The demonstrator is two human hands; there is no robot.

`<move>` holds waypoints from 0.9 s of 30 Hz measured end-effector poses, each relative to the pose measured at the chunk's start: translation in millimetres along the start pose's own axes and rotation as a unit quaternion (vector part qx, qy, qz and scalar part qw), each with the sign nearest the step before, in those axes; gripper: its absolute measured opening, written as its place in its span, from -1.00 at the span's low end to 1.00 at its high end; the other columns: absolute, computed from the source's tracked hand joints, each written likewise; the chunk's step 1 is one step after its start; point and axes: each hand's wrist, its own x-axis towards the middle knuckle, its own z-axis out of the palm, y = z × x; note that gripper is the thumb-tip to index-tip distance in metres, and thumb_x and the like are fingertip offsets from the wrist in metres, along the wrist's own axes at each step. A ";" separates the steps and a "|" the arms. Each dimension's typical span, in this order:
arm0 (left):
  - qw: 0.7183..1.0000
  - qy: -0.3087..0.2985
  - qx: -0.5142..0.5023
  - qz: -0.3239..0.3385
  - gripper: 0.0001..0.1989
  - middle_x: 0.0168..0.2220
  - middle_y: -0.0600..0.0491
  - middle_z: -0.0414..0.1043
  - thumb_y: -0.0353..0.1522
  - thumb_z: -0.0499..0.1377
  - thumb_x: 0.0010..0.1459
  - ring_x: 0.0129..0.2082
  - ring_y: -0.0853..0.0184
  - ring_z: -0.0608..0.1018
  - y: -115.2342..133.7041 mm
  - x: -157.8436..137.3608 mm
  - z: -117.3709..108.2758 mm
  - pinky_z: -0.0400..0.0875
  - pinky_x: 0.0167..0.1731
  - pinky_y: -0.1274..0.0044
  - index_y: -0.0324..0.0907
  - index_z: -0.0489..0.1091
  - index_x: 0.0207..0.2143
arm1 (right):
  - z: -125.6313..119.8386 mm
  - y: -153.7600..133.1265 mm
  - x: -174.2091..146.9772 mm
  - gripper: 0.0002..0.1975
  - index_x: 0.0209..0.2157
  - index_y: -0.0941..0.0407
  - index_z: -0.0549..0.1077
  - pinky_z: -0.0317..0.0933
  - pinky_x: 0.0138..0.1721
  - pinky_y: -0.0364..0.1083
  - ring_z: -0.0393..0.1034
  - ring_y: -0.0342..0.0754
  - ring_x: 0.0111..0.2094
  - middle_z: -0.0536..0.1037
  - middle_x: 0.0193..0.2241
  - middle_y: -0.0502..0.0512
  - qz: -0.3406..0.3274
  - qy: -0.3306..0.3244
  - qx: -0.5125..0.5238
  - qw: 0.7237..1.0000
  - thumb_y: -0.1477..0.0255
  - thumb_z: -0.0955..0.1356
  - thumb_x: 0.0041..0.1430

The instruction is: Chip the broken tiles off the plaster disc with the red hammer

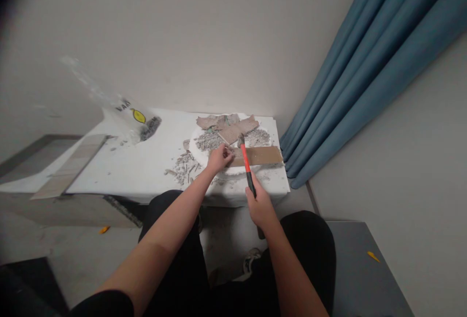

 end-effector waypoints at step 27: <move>0.999 0.007 -0.051 0.006 -0.59 -0.42 0.16 0.53 -0.42 0.22 0.07 -0.43 0.38 0.54 -1.5 -3.9 4.2 0.36 -0.33 0.54 -0.12 0.22 -0.02 | 8.2 -14.3 1.1 -0.33 0.43 0.10 0.12 -0.04 0.39 0.12 0.14 0.09 0.36 0.31 0.33 0.08 0.016 -0.039 -0.026 0.999 0.33 0.25 0.33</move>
